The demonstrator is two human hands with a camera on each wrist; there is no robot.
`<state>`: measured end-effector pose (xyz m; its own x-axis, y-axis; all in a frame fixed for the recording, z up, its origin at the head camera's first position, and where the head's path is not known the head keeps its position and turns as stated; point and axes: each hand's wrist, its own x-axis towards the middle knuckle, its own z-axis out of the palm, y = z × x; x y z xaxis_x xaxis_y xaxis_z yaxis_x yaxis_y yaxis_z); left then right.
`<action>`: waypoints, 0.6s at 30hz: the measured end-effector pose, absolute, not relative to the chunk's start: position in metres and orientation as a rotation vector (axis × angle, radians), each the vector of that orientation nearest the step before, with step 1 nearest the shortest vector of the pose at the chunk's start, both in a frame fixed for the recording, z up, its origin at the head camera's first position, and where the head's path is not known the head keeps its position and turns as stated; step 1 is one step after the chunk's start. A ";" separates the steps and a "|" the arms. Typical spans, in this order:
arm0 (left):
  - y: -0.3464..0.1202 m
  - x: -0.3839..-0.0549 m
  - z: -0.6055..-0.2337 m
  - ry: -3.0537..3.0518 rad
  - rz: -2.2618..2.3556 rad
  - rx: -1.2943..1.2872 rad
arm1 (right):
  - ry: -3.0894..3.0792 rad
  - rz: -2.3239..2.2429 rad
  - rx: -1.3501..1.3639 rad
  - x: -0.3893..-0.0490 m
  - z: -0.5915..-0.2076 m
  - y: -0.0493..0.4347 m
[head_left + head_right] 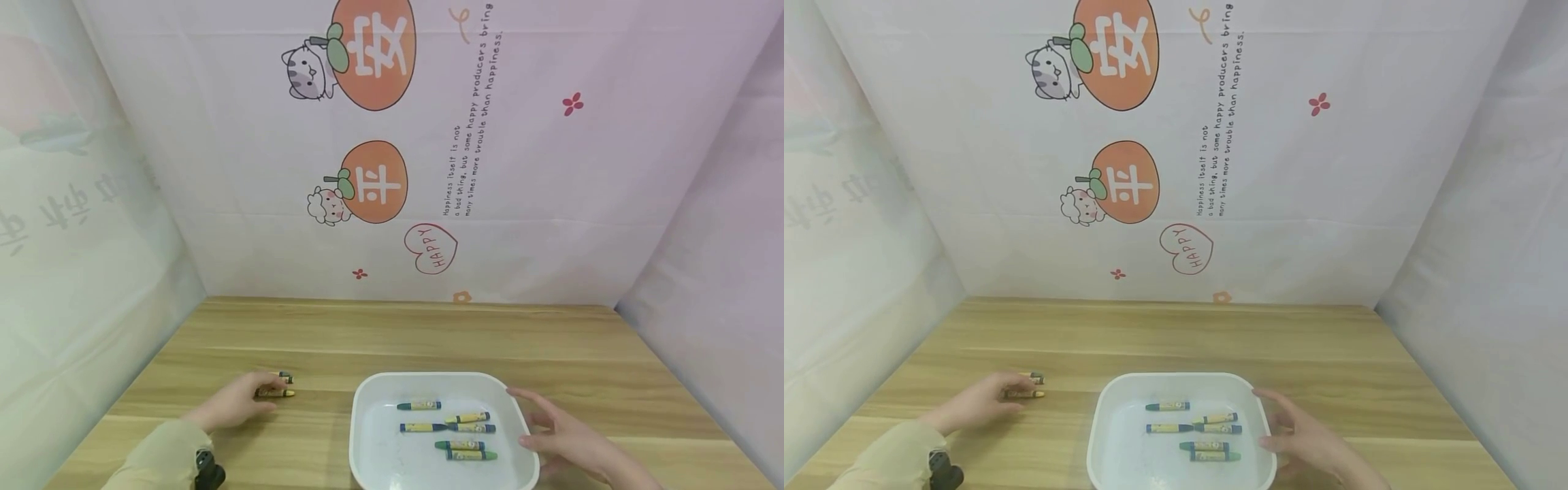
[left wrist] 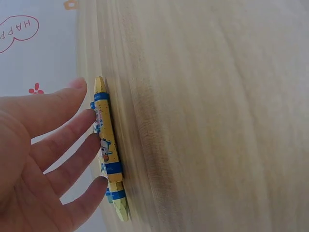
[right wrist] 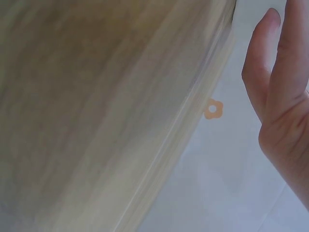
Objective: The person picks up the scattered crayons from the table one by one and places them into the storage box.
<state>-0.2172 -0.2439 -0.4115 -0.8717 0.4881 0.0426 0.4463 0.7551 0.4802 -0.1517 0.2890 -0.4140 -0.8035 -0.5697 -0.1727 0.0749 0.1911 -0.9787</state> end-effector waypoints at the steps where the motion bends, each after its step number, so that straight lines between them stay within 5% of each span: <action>1: -0.244 -0.217 -0.412 2.868 0.745 0.761 | 1.963 -1.654 -0.456 -0.152 -0.414 0.289; 18: -0.248 -0.220 -0.417 2.833 0.718 0.733 | 1.928 -1.680 -0.501 -0.154 -0.417 0.291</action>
